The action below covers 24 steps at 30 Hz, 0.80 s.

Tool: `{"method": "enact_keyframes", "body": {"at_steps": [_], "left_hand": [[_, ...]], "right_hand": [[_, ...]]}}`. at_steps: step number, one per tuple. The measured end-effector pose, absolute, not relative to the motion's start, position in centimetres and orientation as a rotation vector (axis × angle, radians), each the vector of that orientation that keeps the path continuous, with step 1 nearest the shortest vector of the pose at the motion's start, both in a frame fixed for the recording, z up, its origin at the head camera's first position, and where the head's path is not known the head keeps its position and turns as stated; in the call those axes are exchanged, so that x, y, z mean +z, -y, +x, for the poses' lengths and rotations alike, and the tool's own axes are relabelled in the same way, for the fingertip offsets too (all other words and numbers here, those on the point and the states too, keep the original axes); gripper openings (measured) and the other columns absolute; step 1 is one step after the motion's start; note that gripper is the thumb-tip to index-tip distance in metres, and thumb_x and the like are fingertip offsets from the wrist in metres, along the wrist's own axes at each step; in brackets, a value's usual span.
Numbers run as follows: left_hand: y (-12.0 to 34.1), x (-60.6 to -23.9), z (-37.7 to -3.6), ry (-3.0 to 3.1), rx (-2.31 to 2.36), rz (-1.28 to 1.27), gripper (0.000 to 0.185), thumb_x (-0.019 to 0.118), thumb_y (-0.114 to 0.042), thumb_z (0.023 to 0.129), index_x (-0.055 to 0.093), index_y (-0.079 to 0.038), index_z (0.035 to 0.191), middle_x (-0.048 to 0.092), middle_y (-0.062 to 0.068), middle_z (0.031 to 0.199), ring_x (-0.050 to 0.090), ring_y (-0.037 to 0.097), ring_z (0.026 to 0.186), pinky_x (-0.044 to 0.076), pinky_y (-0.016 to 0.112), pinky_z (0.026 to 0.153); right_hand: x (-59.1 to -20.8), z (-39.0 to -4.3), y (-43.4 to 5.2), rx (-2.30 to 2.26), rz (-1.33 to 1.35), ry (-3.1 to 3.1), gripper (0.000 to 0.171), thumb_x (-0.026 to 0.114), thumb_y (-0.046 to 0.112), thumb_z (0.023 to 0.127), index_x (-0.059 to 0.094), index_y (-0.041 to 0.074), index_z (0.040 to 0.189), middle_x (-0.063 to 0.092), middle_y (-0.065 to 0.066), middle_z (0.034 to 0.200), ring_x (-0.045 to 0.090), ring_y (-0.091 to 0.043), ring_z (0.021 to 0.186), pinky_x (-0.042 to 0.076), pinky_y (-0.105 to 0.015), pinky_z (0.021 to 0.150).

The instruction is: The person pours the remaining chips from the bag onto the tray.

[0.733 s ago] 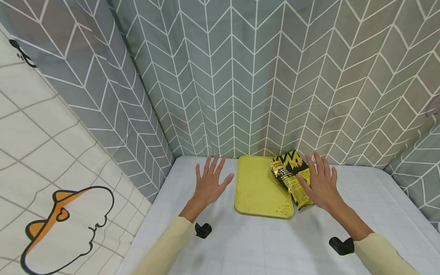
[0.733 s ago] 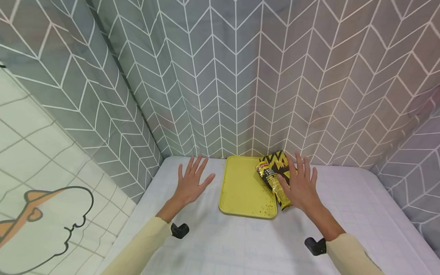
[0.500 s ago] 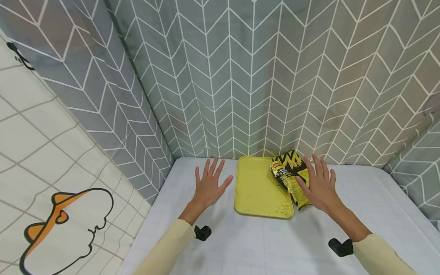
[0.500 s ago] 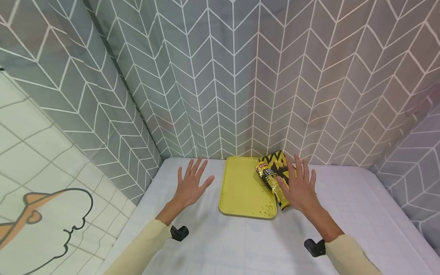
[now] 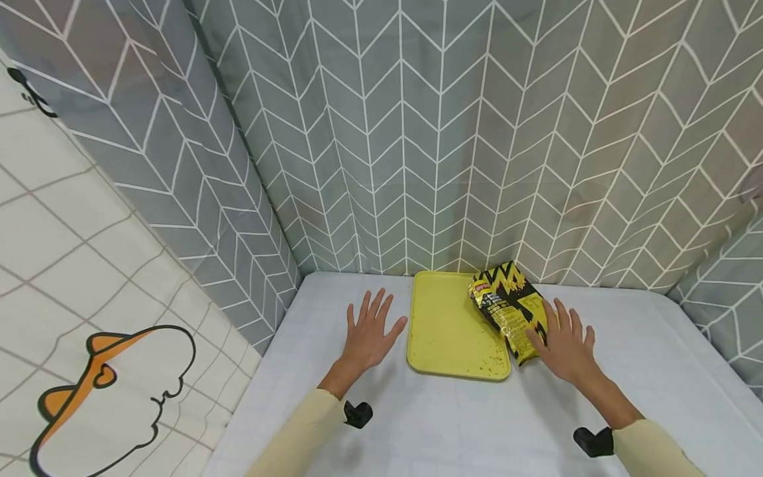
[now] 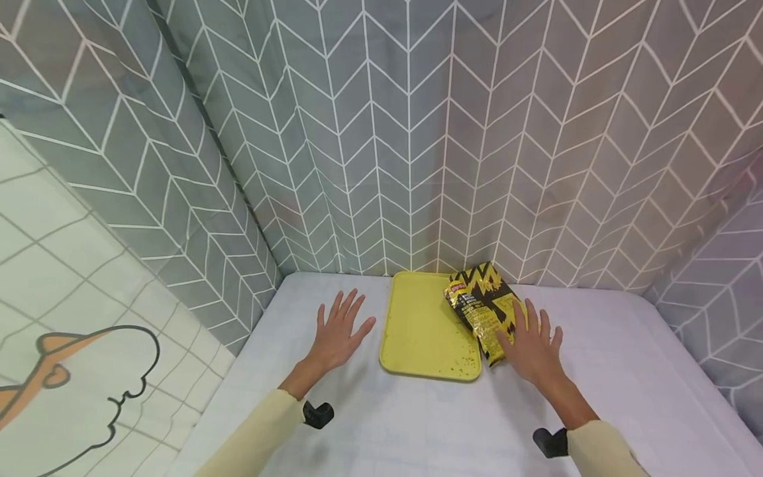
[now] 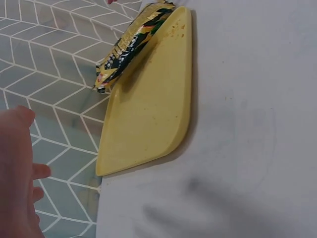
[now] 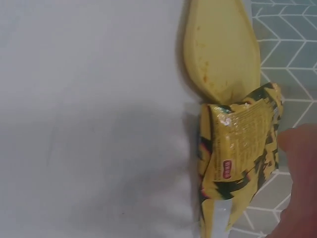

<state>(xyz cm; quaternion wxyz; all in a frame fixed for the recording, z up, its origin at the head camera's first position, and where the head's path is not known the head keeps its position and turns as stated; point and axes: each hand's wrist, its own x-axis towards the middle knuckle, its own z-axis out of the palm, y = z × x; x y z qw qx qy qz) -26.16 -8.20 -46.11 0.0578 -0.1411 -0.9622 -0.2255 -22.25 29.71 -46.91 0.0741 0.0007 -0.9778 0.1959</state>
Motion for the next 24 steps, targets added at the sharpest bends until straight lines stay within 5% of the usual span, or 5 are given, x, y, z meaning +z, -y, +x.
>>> {"method": "enact_keyframes", "body": {"at_steps": [10,14,18,24], "left_hand": [[7.8,-49.1,-25.6,2.928,-0.757,-0.453,0.06,0.037,-0.051,0.107,0.048,-0.014,0.153,0.032,0.01,0.17,0.016,0.037,0.162,0.013,0.069,0.126],[7.7,-50.4,-25.6,2.903,-0.799,-0.467,0.06,0.035,-0.052,0.108,0.049,-0.012,0.152,0.035,0.012,0.168,0.021,0.039,0.16,0.015,0.07,0.125],[7.7,-51.4,-25.4,2.941,-0.791,-0.431,0.06,0.034,-0.052,0.108,0.048,-0.015,0.153,0.035,0.009,0.169,0.02,0.037,0.161,0.015,0.069,0.126],[7.3,-52.9,-24.8,2.949,-0.822,-0.42,0.058,0.04,-0.047,0.108,0.047,-0.01,0.153,0.036,0.011,0.167,0.023,0.038,0.16,0.018,0.067,0.126]], "right_hand": [[-49.0,-22.2,-30.8,0.693,-0.202,3.092,0.08,0.046,0.034,0.106,0.005,-0.01,0.158,-0.001,-0.043,0.159,0.009,-0.067,0.141,0.018,-0.084,0.108],[-49.6,-22.4,-30.6,0.871,-0.384,3.021,0.073,0.038,0.027,0.106,0.007,-0.018,0.154,0.014,-0.047,0.152,0.025,-0.065,0.135,0.033,-0.075,0.106],[-49.9,-22.4,-30.6,1.068,-0.555,2.896,0.065,0.034,0.023,0.104,0.017,-0.024,0.145,0.034,-0.044,0.134,0.047,-0.053,0.113,0.048,-0.059,0.088],[-50.3,-21.7,-31.0,1.208,-0.764,2.911,0.05,0.035,0.025,0.104,0.045,-0.021,0.119,0.062,-0.019,0.083,0.059,-0.025,0.07,0.049,-0.035,0.061]]}}
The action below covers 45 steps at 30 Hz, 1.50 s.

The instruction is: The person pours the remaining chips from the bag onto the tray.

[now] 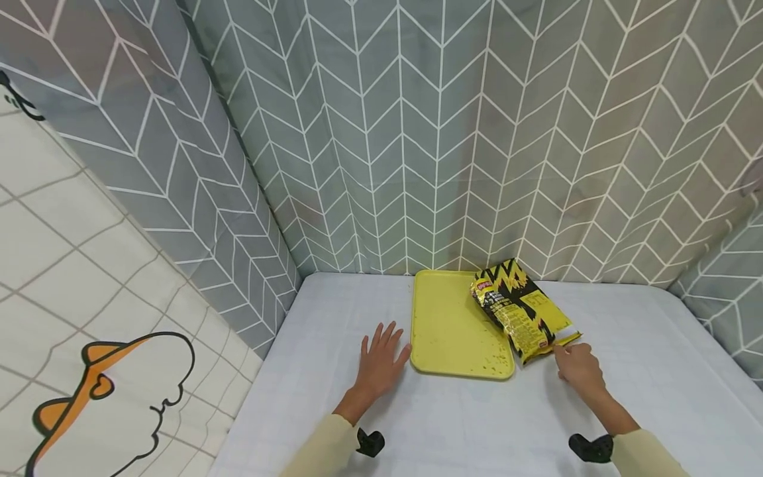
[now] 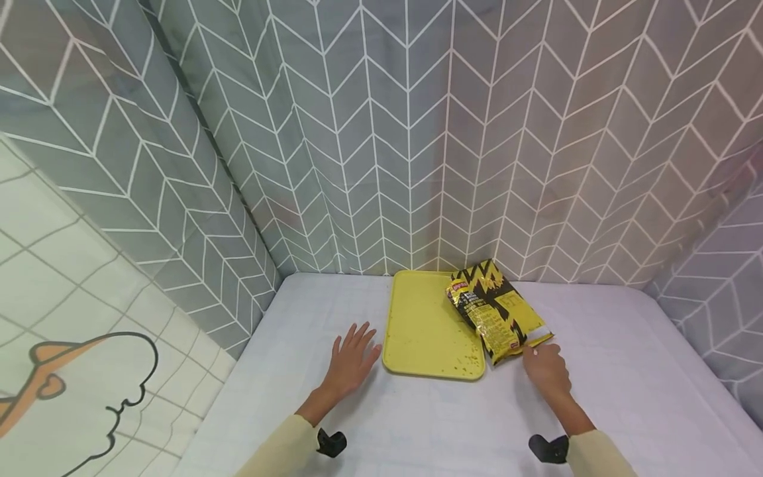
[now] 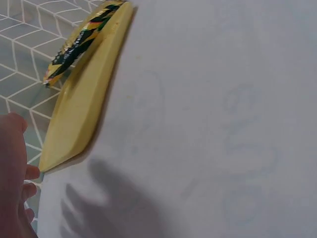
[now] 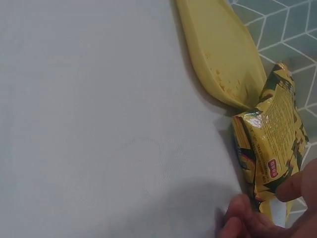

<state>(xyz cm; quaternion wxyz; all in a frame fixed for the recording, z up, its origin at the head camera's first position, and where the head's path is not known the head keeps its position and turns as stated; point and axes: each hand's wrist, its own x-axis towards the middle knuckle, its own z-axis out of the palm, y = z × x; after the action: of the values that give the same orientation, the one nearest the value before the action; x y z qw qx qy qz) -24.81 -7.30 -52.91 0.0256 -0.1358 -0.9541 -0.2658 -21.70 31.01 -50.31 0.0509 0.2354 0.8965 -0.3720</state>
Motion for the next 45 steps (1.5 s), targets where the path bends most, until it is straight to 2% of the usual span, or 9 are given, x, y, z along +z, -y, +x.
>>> {"method": "enact_keyframes", "body": {"at_steps": [4,11,18,27,31,36,40,42,45], "left_hand": [[6.5,-54.0,-24.4,2.934,-0.864,-0.439,0.06,0.04,-0.046,0.108,0.045,-0.006,0.154,0.037,0.013,0.167,0.025,0.039,0.158,0.019,0.067,0.125],[5.7,-55.4,-24.0,2.862,-0.927,-0.363,0.062,0.045,-0.041,0.106,0.045,0.0,0.152,0.036,0.017,0.167,0.027,0.043,0.156,0.019,0.07,0.124],[5.4,-56.6,-24.2,2.899,-0.827,-0.316,0.061,0.044,-0.042,0.106,0.045,-0.004,0.154,0.036,0.011,0.168,0.026,0.039,0.158,0.018,0.067,0.126],[4.8,-57.9,-24.4,2.864,-0.685,-0.282,0.055,0.042,-0.041,0.107,0.048,-0.012,0.154,0.04,0.007,0.166,0.03,0.034,0.158,0.022,0.061,0.127],[4.5,-58.1,-24.2,2.853,-0.648,-0.268,0.053,0.043,-0.04,0.107,0.05,-0.013,0.153,0.043,0.006,0.165,0.032,0.033,0.157,0.024,0.06,0.127],[4.2,-58.0,-24.2,2.854,-0.643,-0.254,0.052,0.043,-0.039,0.107,0.05,-0.014,0.152,0.043,0.006,0.165,0.032,0.032,0.157,0.024,0.059,0.127],[4.0,-57.9,-24.4,2.876,-0.633,-0.243,0.053,0.041,-0.04,0.108,0.048,-0.014,0.154,0.041,0.005,0.166,0.03,0.031,0.158,0.022,0.059,0.128],[4.0,-57.9,-24.4,2.875,-0.609,-0.241,0.053,0.041,-0.04,0.108,0.049,-0.014,0.153,0.041,0.005,0.166,0.031,0.032,0.157,0.023,0.059,0.127],[3.9,-57.9,-24.4,2.864,-0.576,-0.241,0.053,0.041,-0.04,0.108,0.049,-0.014,0.153,0.042,0.005,0.165,0.033,0.032,0.156,0.024,0.059,0.127]], "right_hand": [[-50.5,-21.7,-31.0,-1.227,0.754,-2.62,0.046,0.034,0.023,0.104,0.052,-0.018,0.114,0.068,-0.007,0.071,0.06,-0.012,0.059,0.053,-0.027,0.056],[-50.5,-22.6,-30.4,-1.275,0.744,-2.56,0.051,0.033,0.024,0.106,0.048,-0.021,0.124,0.074,-0.006,0.074,0.065,-0.01,0.059,0.055,-0.026,0.056],[-51.2,-23.1,-30.7,-1.305,0.753,-2.523,0.05,0.04,0.027,0.107,0.054,-0.018,0.122,0.072,0.003,0.067,0.063,-0.008,0.057,0.055,-0.026,0.055],[-51.8,-23.3,-31.3,-1.268,0.739,-2.581,0.043,0.048,0.03,0.104,0.071,-0.002,0.086,0.067,0.005,0.059,0.059,-0.007,0.055,0.05,-0.027,0.054],[-52.0,-23.4,-31.4,-1.276,0.77,-2.577,0.043,0.051,0.03,0.103,0.073,0.0,0.082,0.067,0.005,0.057,0.059,-0.007,0.054,0.049,-0.026,0.053],[-52.2,-23.4,-31.6,-1.36,0.828,-2.579,0.043,0.05,0.026,0.103,0.072,-0.011,0.097,0.067,0.006,0.056,0.061,-0.007,0.053,0.051,-0.026,0.052],[-52.2,-23.5,-31.7,-1.524,0.886,-2.555,0.048,0.045,0.024,0.104,0.057,-0.02,0.118,0.07,-0.001,0.062,0.066,-0.006,0.053,0.058,-0.025,0.054],[-52.2,-23.7,-31.7,-1.57,0.919,-2.559,0.051,0.043,0.025,0.104,0.048,-0.021,0.127,0.072,-0.01,0.075,0.067,-0.007,0.056,0.058,-0.024,0.055],[-52.4,-23.7,-31.8,-1.577,0.955,-2.559,0.058,0.036,0.027,0.106,0.036,-0.022,0.138,0.066,-0.029,0.108,0.069,-0.013,0.072,0.056,-0.023,0.058]]}}
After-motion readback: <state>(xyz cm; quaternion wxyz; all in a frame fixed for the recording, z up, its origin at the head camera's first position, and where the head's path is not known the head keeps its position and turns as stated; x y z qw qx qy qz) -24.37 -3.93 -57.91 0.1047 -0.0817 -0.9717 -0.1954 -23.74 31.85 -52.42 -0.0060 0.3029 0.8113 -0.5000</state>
